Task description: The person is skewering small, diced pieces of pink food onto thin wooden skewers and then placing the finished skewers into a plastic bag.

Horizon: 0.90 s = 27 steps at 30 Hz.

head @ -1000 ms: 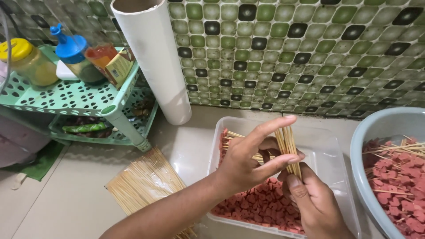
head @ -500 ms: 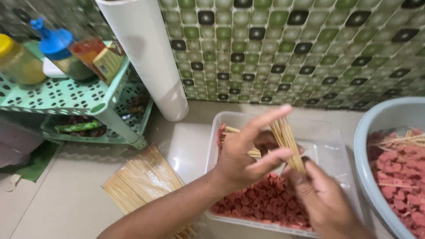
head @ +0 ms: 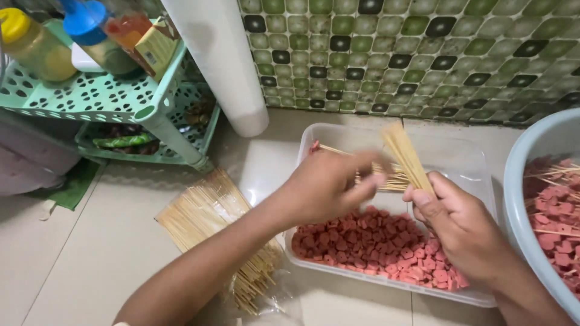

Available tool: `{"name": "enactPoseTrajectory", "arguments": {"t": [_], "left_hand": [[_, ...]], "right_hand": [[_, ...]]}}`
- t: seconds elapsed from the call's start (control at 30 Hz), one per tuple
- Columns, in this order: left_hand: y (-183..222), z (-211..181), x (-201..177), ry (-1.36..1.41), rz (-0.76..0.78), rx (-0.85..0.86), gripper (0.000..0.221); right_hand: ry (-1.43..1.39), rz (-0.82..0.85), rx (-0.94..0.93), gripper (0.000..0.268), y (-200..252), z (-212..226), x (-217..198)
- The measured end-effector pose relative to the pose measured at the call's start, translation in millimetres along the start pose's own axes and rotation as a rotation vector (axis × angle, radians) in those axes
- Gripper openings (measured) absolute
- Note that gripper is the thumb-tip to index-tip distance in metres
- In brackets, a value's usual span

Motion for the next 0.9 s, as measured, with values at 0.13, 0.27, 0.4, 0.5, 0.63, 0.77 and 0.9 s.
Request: {"name": "enactPoseTrajectory", "arguments": {"t": [0.13, 0.27, 0.4, 0.5, 0.63, 0.77, 0.9], "left_hand": [[30.8, 10.8, 39.0, -0.211, 0.431, -0.041, 0.015], [47.9, 28.3, 47.5, -0.215, 0.566, -0.14, 0.023], [50.0, 23.8, 45.0, -0.15, 0.624, -0.121, 0.023], [55.7, 24.3, 45.6, -0.161, 0.642, -0.134, 0.029], [56.6, 25.8, 47.7, -0.219, 0.631, -0.127, 0.031], [60.2, 25.5, 42.7, -0.216, 0.652, -0.133, 0.025], [62.6, 33.1, 48.8, -0.299, 0.647, -0.118, 0.026]], "right_hand": [[0.089, 0.026, 0.008, 0.03, -6.9, -6.4, 3.8], [0.052, 0.054, 0.135, 0.032, -5.3, -14.1, 8.7], [0.159, 0.05, 0.134, 0.037, -7.4, -12.0, 3.6], [0.083, 0.058, 0.126, 0.034, -8.9, -17.2, 4.3], [0.077, 0.041, 0.194, 0.032, -7.6, -15.8, 2.6], [0.088, 0.027, 0.194, 0.029, -8.9, -19.9, 1.3], [0.083, -0.042, 0.388, 0.031, -2.6, -11.9, 2.7]]}}
Point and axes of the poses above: each hand's wrist, its own y-axis away from the middle knuckle, its own x-axis out of the palm, z = x × y, the point moved 10 cm from there along -y, towards the middle knuckle, and after that the axes turned 1 degree about -x, right-handed, at the moved point
